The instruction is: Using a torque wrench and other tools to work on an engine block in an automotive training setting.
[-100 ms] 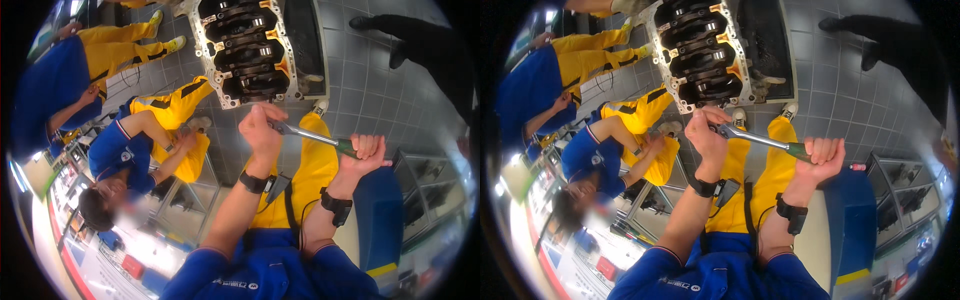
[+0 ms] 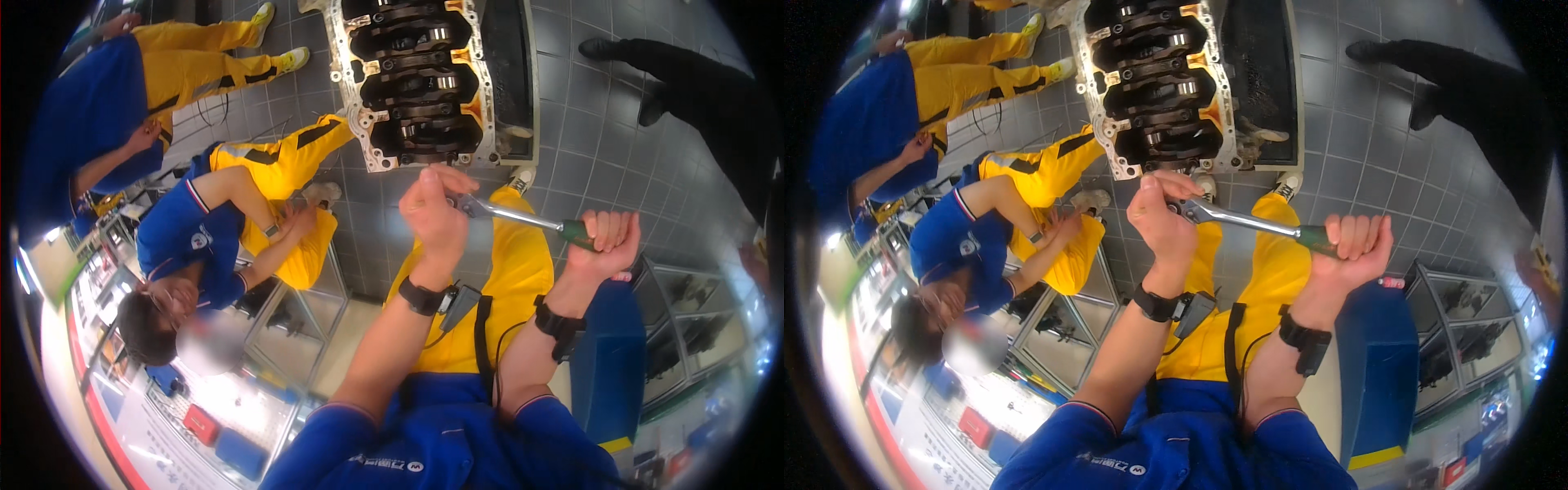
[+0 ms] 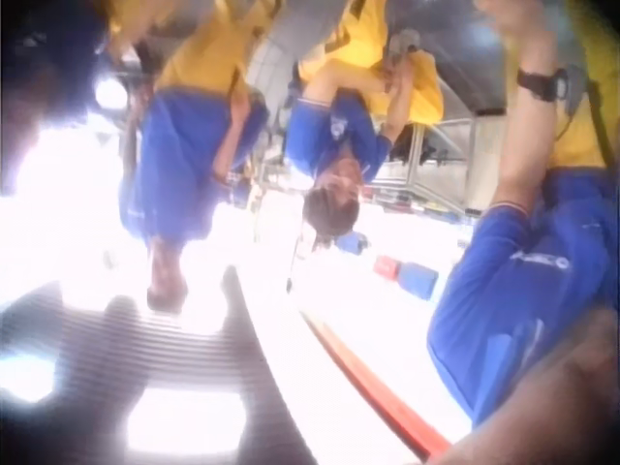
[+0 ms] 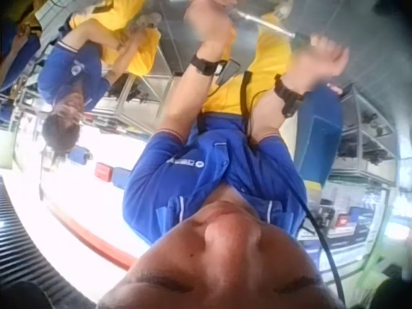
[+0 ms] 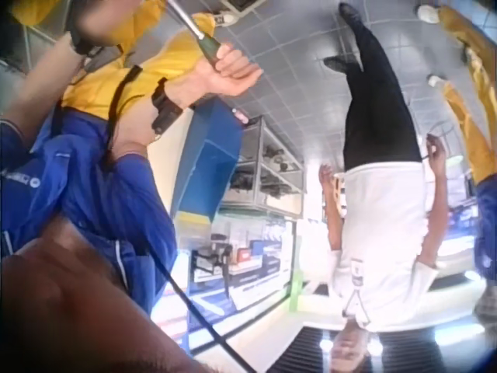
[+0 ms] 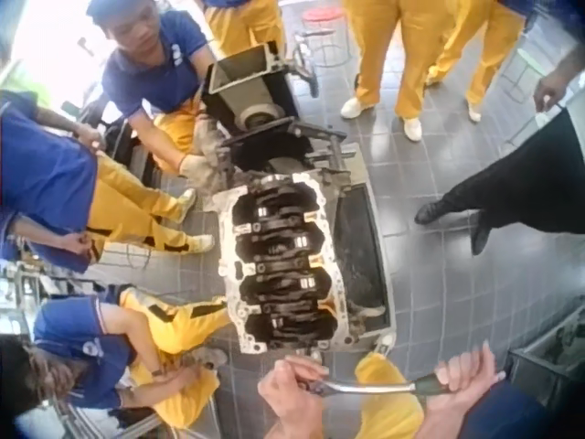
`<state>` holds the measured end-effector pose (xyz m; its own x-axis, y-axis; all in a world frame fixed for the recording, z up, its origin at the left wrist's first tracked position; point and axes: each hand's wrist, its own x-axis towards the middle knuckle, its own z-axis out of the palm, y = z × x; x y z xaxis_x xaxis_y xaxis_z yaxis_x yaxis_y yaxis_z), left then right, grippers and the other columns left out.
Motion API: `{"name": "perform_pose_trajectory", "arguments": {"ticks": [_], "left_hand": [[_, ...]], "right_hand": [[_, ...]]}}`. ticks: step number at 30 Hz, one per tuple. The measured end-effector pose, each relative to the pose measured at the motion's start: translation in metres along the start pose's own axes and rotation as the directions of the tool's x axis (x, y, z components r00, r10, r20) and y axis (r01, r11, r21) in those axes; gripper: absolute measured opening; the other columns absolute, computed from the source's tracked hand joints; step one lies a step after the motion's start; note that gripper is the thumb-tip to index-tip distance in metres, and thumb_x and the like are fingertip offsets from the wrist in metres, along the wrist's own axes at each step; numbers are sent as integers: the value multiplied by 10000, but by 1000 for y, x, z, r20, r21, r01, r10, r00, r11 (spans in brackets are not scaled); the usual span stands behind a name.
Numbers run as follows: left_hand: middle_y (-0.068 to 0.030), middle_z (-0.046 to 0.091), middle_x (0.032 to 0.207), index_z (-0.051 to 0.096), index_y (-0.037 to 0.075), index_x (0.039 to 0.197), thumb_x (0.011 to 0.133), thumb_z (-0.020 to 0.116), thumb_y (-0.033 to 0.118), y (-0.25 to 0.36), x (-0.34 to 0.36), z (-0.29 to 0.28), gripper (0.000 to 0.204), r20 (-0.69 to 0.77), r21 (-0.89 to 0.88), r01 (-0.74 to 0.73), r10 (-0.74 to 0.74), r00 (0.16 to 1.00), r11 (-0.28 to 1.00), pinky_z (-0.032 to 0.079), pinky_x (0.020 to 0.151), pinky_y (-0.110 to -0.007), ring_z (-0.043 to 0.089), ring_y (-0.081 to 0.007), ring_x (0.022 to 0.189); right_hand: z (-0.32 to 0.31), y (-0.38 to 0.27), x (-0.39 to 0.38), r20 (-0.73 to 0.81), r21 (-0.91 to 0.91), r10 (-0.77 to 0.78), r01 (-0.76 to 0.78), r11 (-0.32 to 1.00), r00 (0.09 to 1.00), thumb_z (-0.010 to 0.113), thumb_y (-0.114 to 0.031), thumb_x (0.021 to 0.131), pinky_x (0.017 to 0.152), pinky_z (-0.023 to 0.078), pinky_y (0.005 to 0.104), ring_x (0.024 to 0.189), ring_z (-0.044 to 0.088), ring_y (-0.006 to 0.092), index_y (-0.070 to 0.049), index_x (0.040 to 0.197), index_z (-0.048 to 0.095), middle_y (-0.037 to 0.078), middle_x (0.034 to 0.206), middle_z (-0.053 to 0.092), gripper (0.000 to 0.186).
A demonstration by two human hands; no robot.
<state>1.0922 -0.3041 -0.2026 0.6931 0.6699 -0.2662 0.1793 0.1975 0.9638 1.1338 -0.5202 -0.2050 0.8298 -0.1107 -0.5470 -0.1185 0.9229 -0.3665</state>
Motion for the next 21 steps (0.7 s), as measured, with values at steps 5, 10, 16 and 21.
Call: {"name": "perform_pose_trajectory", "arguments": {"ticks": [5,10,16,21], "left_hand": [[-145,615,794,472,13,738,1098,347,220,-1,-2,1,434,-159,-68,2,-12,987,998,493,749,-352,619,-225,742],[-127,620,960,465,23,850,1088,370,176,-6,-3,16,298,-438,93,-74,108,892,993,480,814,-341,607,-202,827],[-101,623,1093,532,2,1262,1017,528,140,-13,-34,11,282,-432,-127,11,-66,899,992,482,928,-345,610,-208,987],[-105,527,1361,388,59,1500,991,596,285,-89,-68,23,594,131,-805,245,-241,962,540,370,1100,-410,490,-232,1242]], "right_hand": [[61,13,74,138,-284,250,-204,937,958,404,-237,1083,474,275,286,397,239,98,-201,601,312,-46,472,249,492],[164,101,176,329,-652,765,-452,608,554,494,-261,1047,475,371,334,437,426,132,-170,605,420,-15,486,383,457],[234,317,45,85,-986,937,162,31,338,668,-340,986,419,469,283,434,540,125,-78,700,573,-5,543,517,399],[204,342,-56,355,-322,891,932,-166,282,613,-293,949,585,540,355,595,668,233,-43,808,622,94,668,655,288]]}}
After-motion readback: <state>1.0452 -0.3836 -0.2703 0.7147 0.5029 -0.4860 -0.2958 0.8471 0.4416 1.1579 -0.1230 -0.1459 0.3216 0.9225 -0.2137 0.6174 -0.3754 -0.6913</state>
